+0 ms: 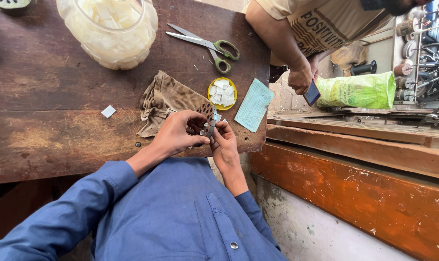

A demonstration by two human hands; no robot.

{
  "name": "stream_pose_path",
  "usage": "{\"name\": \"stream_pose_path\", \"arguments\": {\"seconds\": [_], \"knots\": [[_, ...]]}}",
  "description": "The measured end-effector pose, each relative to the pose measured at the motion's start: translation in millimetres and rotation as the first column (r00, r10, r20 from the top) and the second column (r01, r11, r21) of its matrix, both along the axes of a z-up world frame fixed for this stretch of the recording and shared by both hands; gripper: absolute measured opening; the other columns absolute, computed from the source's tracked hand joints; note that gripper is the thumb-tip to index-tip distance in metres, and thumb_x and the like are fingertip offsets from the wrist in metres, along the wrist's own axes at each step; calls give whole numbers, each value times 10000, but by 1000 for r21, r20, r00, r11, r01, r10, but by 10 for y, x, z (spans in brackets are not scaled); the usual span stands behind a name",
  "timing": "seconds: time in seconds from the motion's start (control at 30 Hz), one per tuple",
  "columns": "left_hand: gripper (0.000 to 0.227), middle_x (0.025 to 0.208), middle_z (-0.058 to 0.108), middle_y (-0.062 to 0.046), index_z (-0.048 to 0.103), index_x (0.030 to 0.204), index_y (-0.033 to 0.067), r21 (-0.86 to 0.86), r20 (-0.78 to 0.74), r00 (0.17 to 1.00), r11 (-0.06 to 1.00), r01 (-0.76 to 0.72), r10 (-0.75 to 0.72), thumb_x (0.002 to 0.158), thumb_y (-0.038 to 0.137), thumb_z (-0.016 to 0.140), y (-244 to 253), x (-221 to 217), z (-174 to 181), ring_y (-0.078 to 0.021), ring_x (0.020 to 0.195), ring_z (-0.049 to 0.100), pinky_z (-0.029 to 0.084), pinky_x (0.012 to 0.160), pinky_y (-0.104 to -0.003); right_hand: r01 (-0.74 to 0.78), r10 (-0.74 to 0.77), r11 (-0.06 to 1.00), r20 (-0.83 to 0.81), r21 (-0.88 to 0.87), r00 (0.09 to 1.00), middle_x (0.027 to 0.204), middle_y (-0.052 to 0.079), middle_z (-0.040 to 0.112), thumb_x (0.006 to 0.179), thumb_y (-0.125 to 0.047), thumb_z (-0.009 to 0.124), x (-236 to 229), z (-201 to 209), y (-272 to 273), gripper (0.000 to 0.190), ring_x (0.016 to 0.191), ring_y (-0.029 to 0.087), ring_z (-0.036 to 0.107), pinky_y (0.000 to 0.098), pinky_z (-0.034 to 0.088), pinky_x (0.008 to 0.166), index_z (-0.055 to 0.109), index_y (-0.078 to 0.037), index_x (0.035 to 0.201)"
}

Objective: The person places small white rectangular pieces into slots on a circular metal rotor component. They use scissors to trim excess material from the pieces and continue inserting them into the rotor's slots.

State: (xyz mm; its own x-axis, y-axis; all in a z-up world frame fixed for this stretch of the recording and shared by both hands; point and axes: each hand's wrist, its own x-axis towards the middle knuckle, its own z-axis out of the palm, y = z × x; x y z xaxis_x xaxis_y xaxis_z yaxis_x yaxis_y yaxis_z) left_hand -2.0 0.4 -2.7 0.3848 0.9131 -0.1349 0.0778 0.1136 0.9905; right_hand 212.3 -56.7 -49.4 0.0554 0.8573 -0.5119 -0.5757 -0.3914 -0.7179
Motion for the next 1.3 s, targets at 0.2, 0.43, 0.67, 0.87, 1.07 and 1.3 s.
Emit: {"name": "stream_pose_path", "arguments": {"seconds": [0.2,0.43,0.67,0.87,1.07,1.3], "knots": [[540,929,769,-104,731,1071,8,64,-34,997,996,65,-63,623,225,940,27,-2,-6,-192,825,771,605,749,-323,-51,52,999,-54,10,997,1013,52,708,962,-12,715,78,-31,25,192,857,130,696,249,576,739,593,-78,1095],[457,915,782,-117,748,1077,8,14,12,999,999,44,-44,702,241,865,70,-2,-8,-199,812,773,602,756,-319,-75,75,997,-5,4,997,1033,39,712,956,-27,720,85,37,50,184,913,128,700,252,584,795,598,-74,1085],[290,840,790,-119,799,967,26,-65,-86,994,995,-74,68,756,205,711,131,74,-67,-180,758,773,596,744,-312,-72,72,997,50,-3,996,1045,22,714,946,-9,713,0,55,13,208,955,123,695,277,563,865,601,-107,1091],[294,833,792,-104,799,958,31,-108,-76,994,991,-82,74,732,205,726,130,54,-41,-160,754,772,601,738,-298,-56,57,998,88,-14,995,1041,27,714,958,-22,721,-41,78,13,185,955,115,684,268,547,861,606,-95,1084],[286,798,786,-96,799,919,22,-103,-104,992,992,-76,65,714,219,761,155,50,29,-151,717,757,587,707,-288,-58,56,998,94,18,994,1040,31,707,955,-9,716,-69,97,25,180,947,117,680,270,550,861,610,-84,1081],[299,787,782,-88,794,915,20,-120,-100,994,991,-57,45,689,215,781,164,17,42,-138,707,749,583,691,-281,-42,39,999,131,20,991,1031,41,704,958,-10,706,-109,122,11,174,938,121,677,277,554,854,613,-71,1092]]}}
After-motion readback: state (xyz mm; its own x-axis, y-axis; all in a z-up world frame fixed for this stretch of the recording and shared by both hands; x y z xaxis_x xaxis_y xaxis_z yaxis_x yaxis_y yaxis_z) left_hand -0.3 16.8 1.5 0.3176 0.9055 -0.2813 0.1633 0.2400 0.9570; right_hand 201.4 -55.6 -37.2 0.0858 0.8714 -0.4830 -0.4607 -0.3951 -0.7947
